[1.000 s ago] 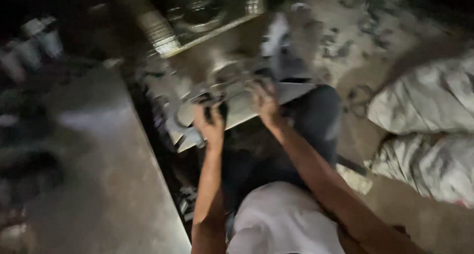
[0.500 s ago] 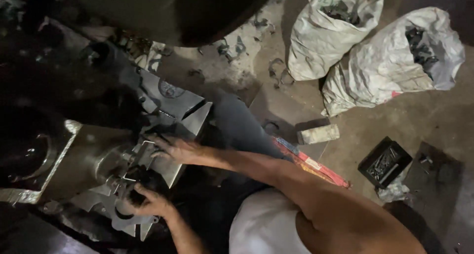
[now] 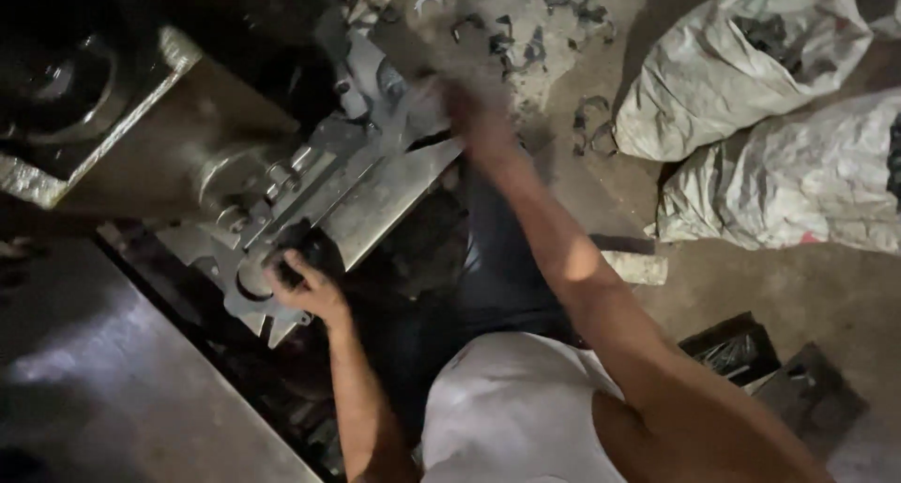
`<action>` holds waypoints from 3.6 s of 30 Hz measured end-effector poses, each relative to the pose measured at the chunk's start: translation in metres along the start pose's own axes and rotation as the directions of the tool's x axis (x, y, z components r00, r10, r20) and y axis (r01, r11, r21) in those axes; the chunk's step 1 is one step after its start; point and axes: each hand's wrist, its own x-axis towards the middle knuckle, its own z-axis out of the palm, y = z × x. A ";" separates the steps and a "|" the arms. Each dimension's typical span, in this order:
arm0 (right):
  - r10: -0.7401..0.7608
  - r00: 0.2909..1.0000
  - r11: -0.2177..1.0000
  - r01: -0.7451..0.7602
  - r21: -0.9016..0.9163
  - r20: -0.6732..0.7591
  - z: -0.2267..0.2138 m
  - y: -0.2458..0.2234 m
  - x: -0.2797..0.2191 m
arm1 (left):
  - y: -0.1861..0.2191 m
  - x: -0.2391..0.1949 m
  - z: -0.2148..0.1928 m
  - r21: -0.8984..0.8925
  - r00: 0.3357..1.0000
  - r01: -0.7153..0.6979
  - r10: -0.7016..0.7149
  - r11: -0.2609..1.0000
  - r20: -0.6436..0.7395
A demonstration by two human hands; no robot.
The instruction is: Operator uses a mechanical press or stamping machine to shape metal parts.
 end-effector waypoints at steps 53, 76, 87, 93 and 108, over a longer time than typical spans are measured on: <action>0.855 0.476 0.301 -0.777 0.552 0.205 0.032 -0.078 -0.399 | 0.008 0.004 0.028 0.467 0.718 -0.681 0.385 0.565 0.580; 0.896 0.418 0.247 -0.750 0.614 0.151 0.037 -0.075 -0.395 | 0.061 -0.009 0.059 0.451 0.716 -0.680 0.390 0.578 0.579; 0.873 0.476 0.331 -0.735 0.591 0.103 0.035 -0.079 -0.397 | 0.046 -0.004 0.036 0.441 0.736 -0.656 0.392 0.612 0.552; 0.820 0.471 0.325 -0.851 0.412 0.325 0.047 -0.023 -0.380 | 0.076 -0.003 0.005 0.428 0.834 -0.517 0.322 0.741 0.448; 0.170 0.920 0.926 -0.027 0.377 -0.352 -0.038 -0.082 -0.094 | -0.039 0.037 -0.094 0.876 0.931 0.194 -0.366 0.441 -0.022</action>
